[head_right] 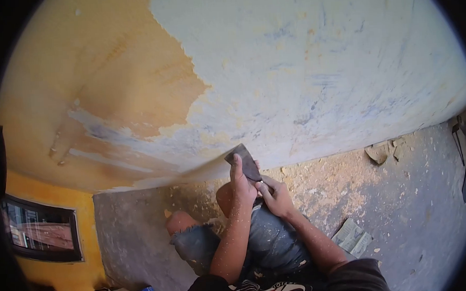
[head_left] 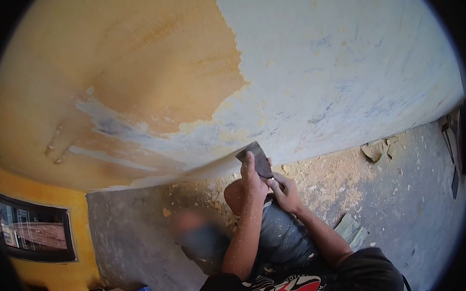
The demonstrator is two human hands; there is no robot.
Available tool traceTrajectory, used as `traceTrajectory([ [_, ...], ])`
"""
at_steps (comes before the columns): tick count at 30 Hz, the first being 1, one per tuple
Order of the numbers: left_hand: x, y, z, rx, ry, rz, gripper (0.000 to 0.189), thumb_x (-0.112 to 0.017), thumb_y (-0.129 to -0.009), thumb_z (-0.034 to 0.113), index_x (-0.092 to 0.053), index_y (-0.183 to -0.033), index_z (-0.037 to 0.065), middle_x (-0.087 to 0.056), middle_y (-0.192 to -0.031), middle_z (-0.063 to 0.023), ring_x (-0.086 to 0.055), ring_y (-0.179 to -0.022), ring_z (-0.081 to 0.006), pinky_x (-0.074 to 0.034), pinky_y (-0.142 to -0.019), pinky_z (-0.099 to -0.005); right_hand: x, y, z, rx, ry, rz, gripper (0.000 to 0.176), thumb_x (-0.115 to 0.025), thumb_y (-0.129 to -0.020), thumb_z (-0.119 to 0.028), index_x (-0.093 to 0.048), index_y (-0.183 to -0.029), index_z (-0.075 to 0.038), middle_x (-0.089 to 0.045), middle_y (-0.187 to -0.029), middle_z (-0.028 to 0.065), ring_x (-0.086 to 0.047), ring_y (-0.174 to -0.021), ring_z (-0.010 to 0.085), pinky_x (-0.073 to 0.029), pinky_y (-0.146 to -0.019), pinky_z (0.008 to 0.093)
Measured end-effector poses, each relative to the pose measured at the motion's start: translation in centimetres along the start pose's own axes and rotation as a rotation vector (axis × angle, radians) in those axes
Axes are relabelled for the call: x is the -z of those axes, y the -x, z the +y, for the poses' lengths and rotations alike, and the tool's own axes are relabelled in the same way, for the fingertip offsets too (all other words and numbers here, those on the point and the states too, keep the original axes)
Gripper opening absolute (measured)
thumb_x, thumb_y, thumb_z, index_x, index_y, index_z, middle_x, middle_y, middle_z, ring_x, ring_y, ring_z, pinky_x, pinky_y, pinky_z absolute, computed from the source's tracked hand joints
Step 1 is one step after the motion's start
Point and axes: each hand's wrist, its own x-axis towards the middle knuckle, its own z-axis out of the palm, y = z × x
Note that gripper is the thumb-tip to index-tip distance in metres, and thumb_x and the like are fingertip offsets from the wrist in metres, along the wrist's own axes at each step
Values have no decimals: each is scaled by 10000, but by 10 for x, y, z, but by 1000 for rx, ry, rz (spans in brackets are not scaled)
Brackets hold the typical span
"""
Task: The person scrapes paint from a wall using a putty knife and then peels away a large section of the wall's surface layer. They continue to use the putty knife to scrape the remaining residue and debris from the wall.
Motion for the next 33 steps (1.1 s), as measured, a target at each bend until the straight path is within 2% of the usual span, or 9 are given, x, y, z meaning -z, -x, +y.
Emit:
traceTrajectory([
  [8, -2, -2, -1, -36, 26, 51, 397, -698, -872, 384, -560, -1056, 61, -627, -867, -43, -614, -698, -167, -523, -609, -300, 2, -2, 14, -140, 65, 0, 277, -555, -958, -168, -622, -1165, 3, -658, -833, 82, -522, -746, 79, -460, -695, 264],
  [15, -6, -8, 7, -85, 1, -3, 410, -693, -871, 400, -559, -1069, 67, -612, -851, -39, -605, -693, -169, -506, -591, -314, -1, -12, 18, -130, -22, -20, 299, -551, -965, -192, -619, -1193, -10, -671, -840, 90, -542, -761, 77, -468, -697, 277],
  [17, -9, -5, 7, -95, -38, -7, 396, -664, -877, 469, -565, -1033, 118, -576, -834, -10, -572, -706, -134, -485, -626, -274, -1, -13, 21, -3, 13, 12, 306, -559, -956, -191, -616, -1209, -30, -679, -858, 125, -607, -768, 130, -481, -710, 308],
  [21, -33, 1, 68, -152, 116, 24, 413, -594, -892, 549, -540, -977, 148, -549, -798, 9, -553, -678, -103, -474, -601, -257, 3, -41, -83, -135, 320, -246, 319, -575, -937, -196, -622, -1218, -52, -679, -908, 184, -650, -741, 251, -494, -704, 345],
  [24, -40, 15, 96, -261, 35, -69, 453, -550, -901, 587, -497, -956, 140, -518, -731, 16, -523, -618, -100, -467, -571, -243, -15, -43, -105, 49, 285, -283, 322, -545, -947, -199, -594, -1214, -25, -661, -1019, 214, -653, -853, 271, -495, -806, 324],
  [26, -19, 28, 75, -113, -31, 172, 460, -546, -909, 580, -467, -941, 127, -496, -698, 8, -500, -587, -116, -452, -545, -237, -21, -8, -86, 254, 259, -126, 451, -604, -908, -233, -520, -1324, -81, -656, -983, 240, -660, -788, 368, -508, -713, 372],
  [28, 4, 50, 48, 24, 106, -27, 421, -543, -938, 519, -509, -967, 100, -543, -724, -13, -556, -633, -125, -505, -579, -244, 0, 22, -74, -26, 343, -218, 558, -676, -850, -292, -484, -1331, -84, -634, -1029, 224, -642, -947, 357, -492, -827, 361],
  [32, -9, 69, 26, 205, 648, 74, 351, -529, -973, 421, -562, -1017, 74, -602, -774, -39, -613, -685, -132, -570, -645, -276, 42, 52, -114, 40, 223, -216, 641, -792, -733, -355, -542, -1266, -101, -621, -1079, 193, -587, -1084, 340, -440, -948, 410],
  [33, -10, 67, 22, 225, 652, -32, 321, -522, -982, 378, -581, -1033, 66, -620, -797, -49, -628, -700, -131, -584, -688, -286, 49, 53, -122, 320, 476, -185, 662, -832, -670, -369, -575, -1225, -115, -628, -1062, 175, -576, -1107, 331, -421, -971, 450],
])
